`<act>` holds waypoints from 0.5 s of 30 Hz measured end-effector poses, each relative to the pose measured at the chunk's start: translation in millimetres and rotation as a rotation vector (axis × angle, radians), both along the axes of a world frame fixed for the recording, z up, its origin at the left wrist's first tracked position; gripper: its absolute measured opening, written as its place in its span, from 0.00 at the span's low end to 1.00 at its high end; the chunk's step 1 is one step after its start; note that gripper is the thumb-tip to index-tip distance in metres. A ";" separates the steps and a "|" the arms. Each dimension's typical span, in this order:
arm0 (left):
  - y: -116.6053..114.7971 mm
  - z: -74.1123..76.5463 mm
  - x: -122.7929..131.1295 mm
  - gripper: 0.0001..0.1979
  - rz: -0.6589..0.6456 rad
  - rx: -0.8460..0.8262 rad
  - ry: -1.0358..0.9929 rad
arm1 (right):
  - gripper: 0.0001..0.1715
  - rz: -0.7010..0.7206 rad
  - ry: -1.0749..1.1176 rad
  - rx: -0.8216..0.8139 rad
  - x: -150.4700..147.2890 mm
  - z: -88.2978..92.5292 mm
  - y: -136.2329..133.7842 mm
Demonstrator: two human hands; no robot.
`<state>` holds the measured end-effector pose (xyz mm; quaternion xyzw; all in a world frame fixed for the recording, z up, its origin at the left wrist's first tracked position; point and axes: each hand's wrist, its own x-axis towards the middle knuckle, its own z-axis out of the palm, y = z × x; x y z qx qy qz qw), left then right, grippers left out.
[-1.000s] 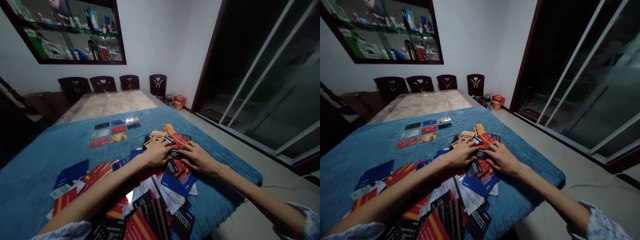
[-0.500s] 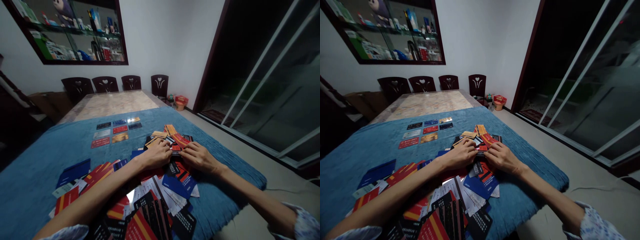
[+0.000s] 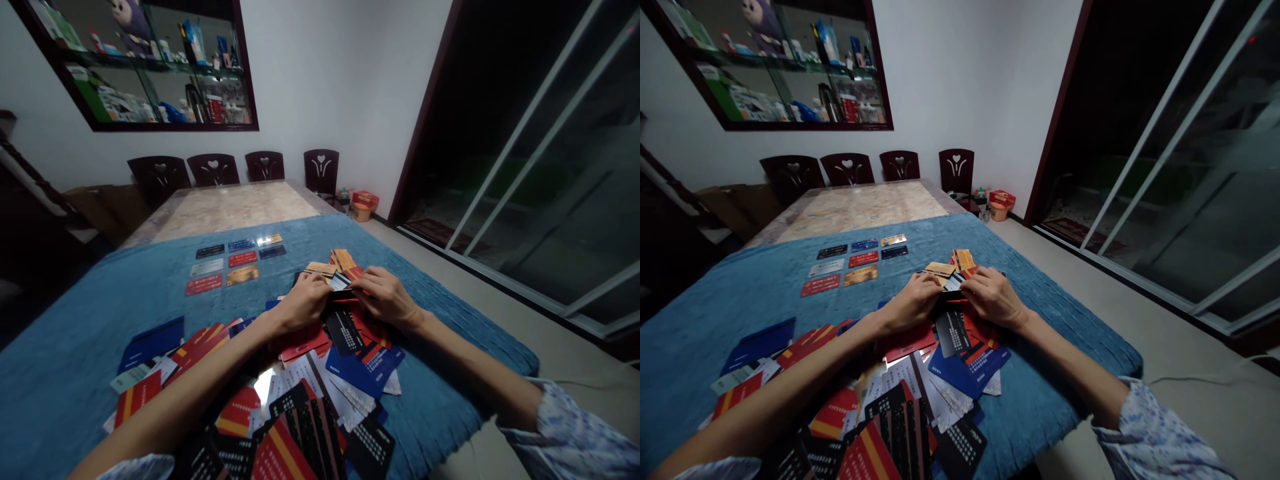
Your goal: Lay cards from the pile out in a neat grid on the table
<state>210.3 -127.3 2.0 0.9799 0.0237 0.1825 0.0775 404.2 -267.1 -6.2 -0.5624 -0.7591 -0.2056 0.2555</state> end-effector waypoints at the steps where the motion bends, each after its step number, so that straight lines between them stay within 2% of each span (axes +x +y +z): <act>1: 0.0 0.6 -1.2 0.12 0.012 -0.034 -0.008 | 0.12 0.013 0.031 -0.004 0.8 -0.9 2.3; 4: -0.3 1.0 -3.3 0.11 0.059 -0.110 -0.042 | 0.11 0.042 0.148 -0.051 2.4 -4.5 7.0; 10: 2.0 -4.7 -0.5 0.11 0.128 -0.237 -0.192 | 0.13 -0.028 0.470 -0.134 4.5 -13.3 15.4; 15: 6.1 -10.8 2.2 0.11 0.108 -0.422 -0.334 | 0.06 0.066 0.576 -0.127 5.3 -12.0 26.1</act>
